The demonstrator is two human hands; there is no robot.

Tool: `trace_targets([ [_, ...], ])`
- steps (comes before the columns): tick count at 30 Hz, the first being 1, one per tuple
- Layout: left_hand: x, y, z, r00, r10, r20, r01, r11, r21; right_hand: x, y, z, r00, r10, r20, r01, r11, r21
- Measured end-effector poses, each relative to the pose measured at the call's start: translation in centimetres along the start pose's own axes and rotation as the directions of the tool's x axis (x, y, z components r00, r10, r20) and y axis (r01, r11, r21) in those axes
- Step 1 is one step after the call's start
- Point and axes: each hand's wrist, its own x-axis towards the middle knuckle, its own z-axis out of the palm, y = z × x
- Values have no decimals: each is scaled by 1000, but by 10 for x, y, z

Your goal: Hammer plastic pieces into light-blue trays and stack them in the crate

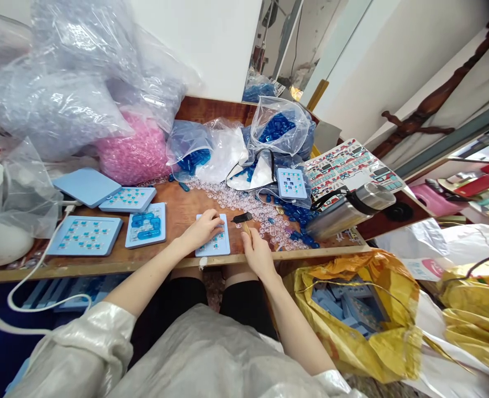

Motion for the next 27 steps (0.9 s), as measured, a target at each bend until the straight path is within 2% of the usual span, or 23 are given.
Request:
trace_targets([
  [7,-3,4,2,999,37,-37,-38,999,-4,1,-18,-3,999,-42,17,44,995,-84],
  [12,-2,2,8,999,-3,-45,3,1000,17,3,-25,-5,992,13,125,18,970,-241],
  [17,0,-1,11,996,-24,-88,22,1000,-20,1,-28,-2,997,17,80,4,966,-259],
  [20,-1,-2,12,992,-54,-115,50,998,-34,0,-30,3,993,27,115,5,963,-268],
  [22,-1,-2,11,992,-64,-112,60,997,-42,1,-29,4,993,19,114,11,968,-249],
  [27,8,3,3,992,-69,-110,60,995,-79,0,-13,1,999,27,-39,-28,999,-18],
])
